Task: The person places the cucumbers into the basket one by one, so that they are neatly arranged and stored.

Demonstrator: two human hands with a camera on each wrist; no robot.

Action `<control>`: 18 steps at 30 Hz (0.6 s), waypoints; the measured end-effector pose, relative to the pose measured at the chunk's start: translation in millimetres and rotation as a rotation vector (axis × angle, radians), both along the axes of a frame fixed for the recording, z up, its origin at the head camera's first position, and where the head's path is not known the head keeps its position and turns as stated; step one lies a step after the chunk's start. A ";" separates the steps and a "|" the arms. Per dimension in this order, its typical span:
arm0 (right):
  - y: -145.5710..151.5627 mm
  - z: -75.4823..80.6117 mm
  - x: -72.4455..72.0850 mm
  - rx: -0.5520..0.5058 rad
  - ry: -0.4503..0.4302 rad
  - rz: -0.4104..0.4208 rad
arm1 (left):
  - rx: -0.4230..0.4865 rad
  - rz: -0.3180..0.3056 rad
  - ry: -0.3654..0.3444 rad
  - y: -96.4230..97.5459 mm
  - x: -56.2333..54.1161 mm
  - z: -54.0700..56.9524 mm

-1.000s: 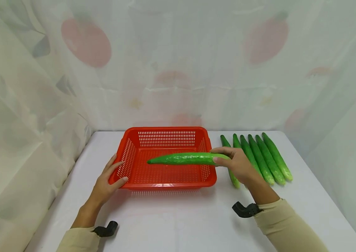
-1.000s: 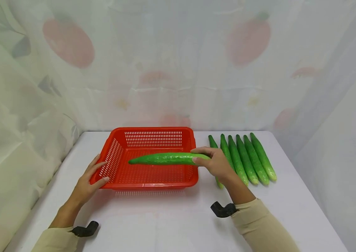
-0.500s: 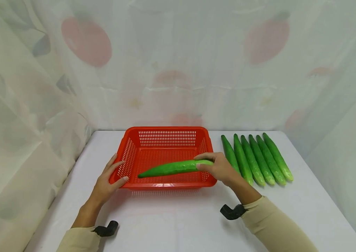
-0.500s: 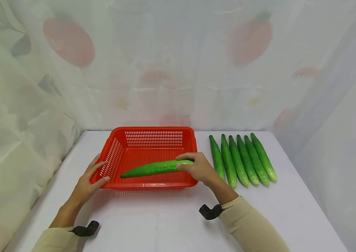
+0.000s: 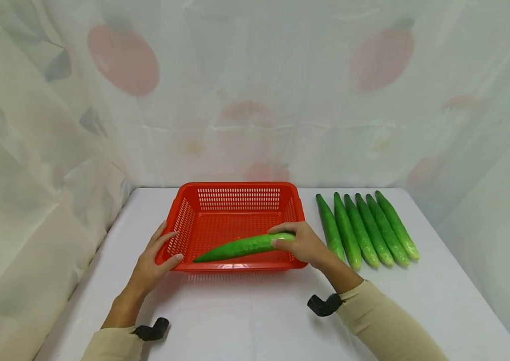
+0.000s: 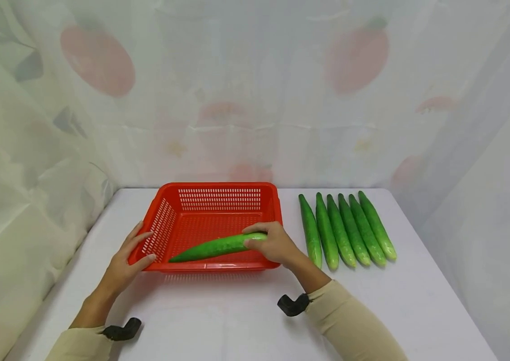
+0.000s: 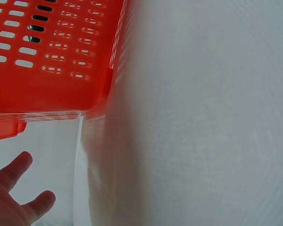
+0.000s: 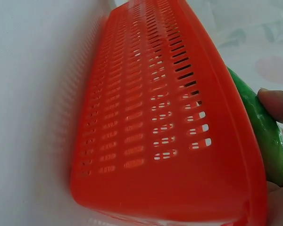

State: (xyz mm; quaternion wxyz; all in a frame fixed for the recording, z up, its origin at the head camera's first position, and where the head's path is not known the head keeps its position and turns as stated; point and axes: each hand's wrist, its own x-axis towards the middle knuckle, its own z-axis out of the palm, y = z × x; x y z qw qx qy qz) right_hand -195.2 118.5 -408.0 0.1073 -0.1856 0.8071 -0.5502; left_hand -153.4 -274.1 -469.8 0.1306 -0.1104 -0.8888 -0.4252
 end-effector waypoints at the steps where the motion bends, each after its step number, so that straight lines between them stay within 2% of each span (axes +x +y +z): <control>1: -1.0 0.0 0.3 0.005 0.002 0.001 | 0.000 0.000 0.001 0.0 0.1 0.2; 11: -12.9 -4.8 -1.1 0.043 0.032 0.048 | 0.004 -0.006 -0.012 -1.2 -0.9 0.2; 18: -18.6 -7.9 -6.6 0.115 0.043 0.152 | 0.005 -0.005 -0.020 -3.1 -1.9 -3.7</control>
